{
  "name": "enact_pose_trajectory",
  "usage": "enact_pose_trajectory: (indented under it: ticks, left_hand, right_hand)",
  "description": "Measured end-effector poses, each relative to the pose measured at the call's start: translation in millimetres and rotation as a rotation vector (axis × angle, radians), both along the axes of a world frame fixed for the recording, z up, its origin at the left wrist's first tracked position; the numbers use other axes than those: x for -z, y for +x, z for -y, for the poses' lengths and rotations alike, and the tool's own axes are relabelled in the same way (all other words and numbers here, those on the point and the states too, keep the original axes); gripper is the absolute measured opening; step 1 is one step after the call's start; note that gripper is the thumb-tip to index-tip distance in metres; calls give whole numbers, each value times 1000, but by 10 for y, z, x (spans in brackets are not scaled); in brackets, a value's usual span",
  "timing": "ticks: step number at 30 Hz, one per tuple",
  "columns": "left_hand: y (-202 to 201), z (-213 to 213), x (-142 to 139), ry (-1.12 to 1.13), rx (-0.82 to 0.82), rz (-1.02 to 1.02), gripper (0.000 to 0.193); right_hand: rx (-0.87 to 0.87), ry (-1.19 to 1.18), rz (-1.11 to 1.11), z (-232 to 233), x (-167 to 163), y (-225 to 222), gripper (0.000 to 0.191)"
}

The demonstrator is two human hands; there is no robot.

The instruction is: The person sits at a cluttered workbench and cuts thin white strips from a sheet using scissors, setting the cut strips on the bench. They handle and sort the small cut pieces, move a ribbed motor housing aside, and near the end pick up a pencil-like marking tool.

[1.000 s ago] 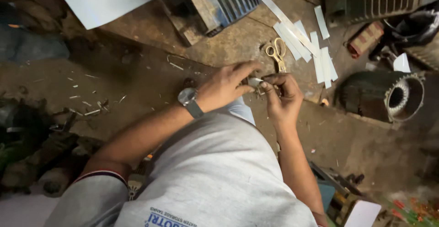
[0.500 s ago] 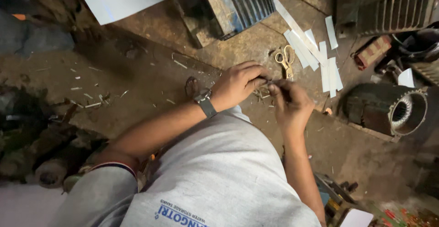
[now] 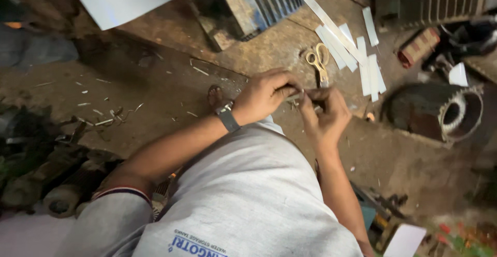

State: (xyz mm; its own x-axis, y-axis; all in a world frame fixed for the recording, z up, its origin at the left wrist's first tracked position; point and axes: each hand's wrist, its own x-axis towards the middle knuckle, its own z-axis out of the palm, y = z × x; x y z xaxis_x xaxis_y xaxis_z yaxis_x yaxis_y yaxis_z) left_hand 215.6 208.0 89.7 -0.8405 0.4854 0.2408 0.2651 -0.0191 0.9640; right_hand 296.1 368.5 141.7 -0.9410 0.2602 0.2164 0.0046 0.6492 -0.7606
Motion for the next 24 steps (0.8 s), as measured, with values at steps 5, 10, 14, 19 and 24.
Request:
enact_pose_trajectory:
  ticks: [5, 10, 14, 19, 24]
  left_hand:
    - [67, -90, 0, 101, -6, 141, 17]
    - [36, -90, -66, 108, 146, 207, 19]
    - [-28, -151, -107, -22, 139, 119, 17]
    - [-109, -290, 2, -67, 184, -24, 17]
    - [-355, -607, 480, -91, 197, -298, 13]
  right_hand:
    - [15, -630, 136, -126, 251, -9, 14]
    - [7, -229, 12, -247, 229, 111, 7]
    - [67, -223, 92, -299, 171, 160, 10]
    - [-11, -671, 185, -468, 302, 216, 12]
    - [10, -148, 81, -834, 708, 56, 13]
